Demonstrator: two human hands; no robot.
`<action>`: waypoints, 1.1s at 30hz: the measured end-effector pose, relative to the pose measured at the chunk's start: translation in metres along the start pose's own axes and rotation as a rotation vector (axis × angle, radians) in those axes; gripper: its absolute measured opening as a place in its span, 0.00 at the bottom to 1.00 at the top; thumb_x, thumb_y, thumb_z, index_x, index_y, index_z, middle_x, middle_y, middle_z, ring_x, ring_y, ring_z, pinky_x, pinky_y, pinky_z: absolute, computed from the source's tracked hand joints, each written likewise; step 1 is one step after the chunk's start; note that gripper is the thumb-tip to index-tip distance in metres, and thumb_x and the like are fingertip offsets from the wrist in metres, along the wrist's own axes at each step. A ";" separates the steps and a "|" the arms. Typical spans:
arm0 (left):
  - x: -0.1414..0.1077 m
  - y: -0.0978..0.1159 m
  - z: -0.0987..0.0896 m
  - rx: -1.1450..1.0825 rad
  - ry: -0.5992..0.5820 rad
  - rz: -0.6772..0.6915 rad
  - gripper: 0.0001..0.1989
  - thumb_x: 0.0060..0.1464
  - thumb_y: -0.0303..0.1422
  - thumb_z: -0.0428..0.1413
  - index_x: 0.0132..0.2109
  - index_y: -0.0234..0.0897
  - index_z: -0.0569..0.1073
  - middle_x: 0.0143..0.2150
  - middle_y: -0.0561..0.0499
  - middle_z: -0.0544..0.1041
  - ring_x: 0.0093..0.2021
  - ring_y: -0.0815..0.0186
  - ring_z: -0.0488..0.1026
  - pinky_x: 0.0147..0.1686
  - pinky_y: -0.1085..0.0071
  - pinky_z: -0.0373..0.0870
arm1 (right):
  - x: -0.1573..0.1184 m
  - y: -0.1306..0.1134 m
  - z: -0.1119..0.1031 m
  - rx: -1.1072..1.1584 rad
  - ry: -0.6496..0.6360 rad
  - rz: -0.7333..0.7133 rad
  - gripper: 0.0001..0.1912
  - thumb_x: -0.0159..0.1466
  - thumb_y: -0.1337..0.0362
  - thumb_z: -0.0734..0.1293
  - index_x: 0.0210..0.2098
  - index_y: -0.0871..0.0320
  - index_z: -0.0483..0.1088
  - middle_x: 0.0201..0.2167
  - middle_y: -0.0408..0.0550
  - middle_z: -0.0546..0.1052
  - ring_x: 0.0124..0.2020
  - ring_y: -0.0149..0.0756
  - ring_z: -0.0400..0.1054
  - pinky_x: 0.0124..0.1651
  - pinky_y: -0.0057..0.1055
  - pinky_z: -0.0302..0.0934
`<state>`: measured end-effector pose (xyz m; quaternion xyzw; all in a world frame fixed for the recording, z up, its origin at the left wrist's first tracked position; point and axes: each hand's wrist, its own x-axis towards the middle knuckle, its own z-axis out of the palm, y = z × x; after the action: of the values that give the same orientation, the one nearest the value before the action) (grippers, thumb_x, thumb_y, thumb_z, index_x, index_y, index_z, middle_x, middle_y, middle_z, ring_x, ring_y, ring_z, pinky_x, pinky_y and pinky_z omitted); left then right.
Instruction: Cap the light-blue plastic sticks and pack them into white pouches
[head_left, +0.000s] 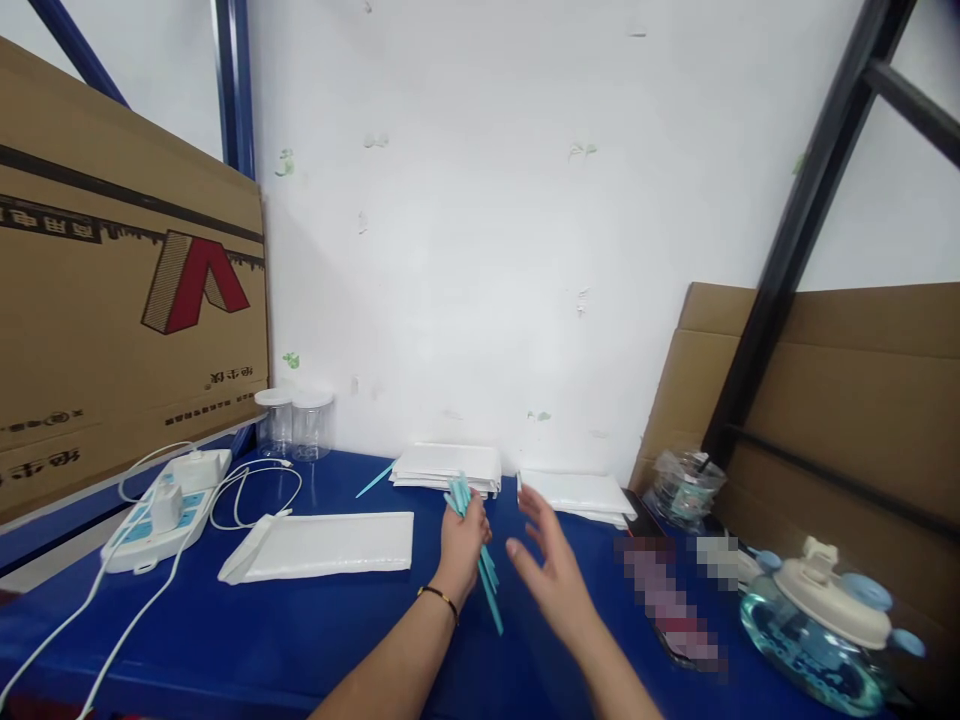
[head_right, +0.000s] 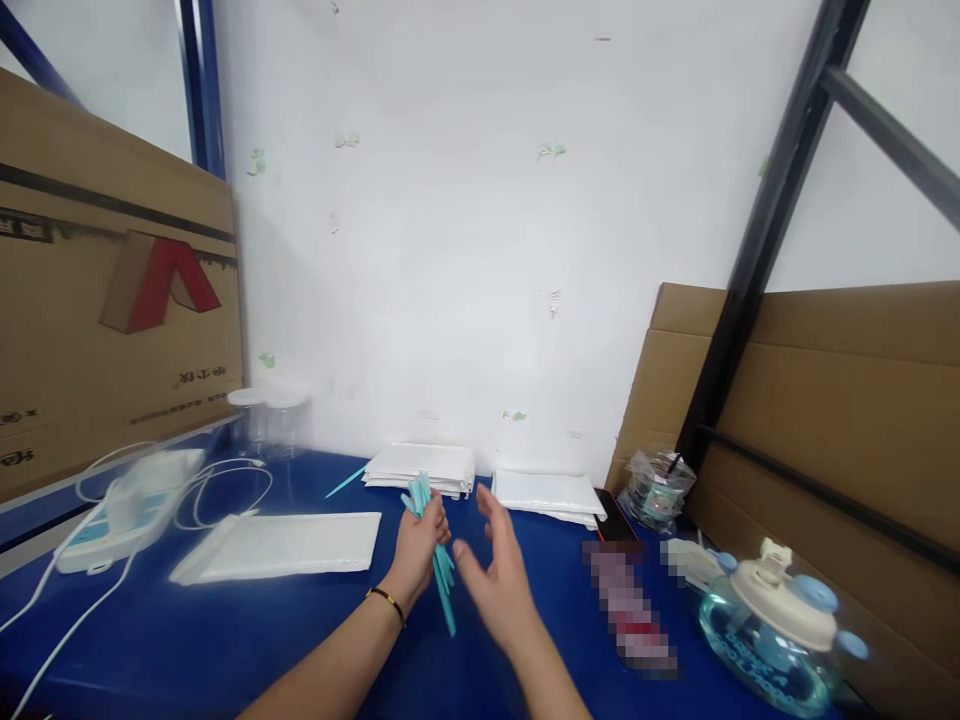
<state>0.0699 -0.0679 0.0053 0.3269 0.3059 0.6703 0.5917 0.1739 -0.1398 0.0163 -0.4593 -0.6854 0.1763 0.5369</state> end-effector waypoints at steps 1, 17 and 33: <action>0.004 0.002 0.001 -0.039 0.040 -0.004 0.18 0.44 0.42 0.60 0.27 0.38 0.58 0.17 0.64 0.54 0.15 0.78 0.50 0.16 0.79 0.49 | -0.013 0.006 0.006 0.020 -0.007 0.023 0.33 0.62 0.56 0.63 0.63 0.51 0.47 0.62 0.52 0.57 0.62 0.47 0.52 0.60 0.46 0.53; -0.038 0.005 0.018 -0.034 -0.255 -0.144 0.20 0.47 0.46 0.59 0.28 0.37 0.60 0.18 0.62 0.57 0.16 0.78 0.53 0.17 0.78 0.52 | -0.020 -0.005 0.026 0.351 0.060 0.312 0.36 0.60 0.49 0.63 0.63 0.51 0.49 0.64 0.51 0.56 0.63 0.48 0.52 0.59 0.45 0.56; -0.056 0.033 -0.020 -0.033 -1.059 -1.040 0.11 0.45 0.32 0.63 0.30 0.32 0.67 0.19 0.60 0.62 0.13 0.81 0.56 0.16 0.82 0.52 | 0.003 -0.033 -0.007 0.753 -0.417 0.276 0.16 0.59 0.54 0.66 0.20 0.57 0.68 0.21 0.47 0.74 0.40 0.43 0.72 0.60 0.46 0.48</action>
<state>0.0392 -0.1281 0.0151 0.4105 0.0847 0.0608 0.9059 0.1659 -0.1561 0.0455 -0.2738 -0.5992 0.5723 0.4884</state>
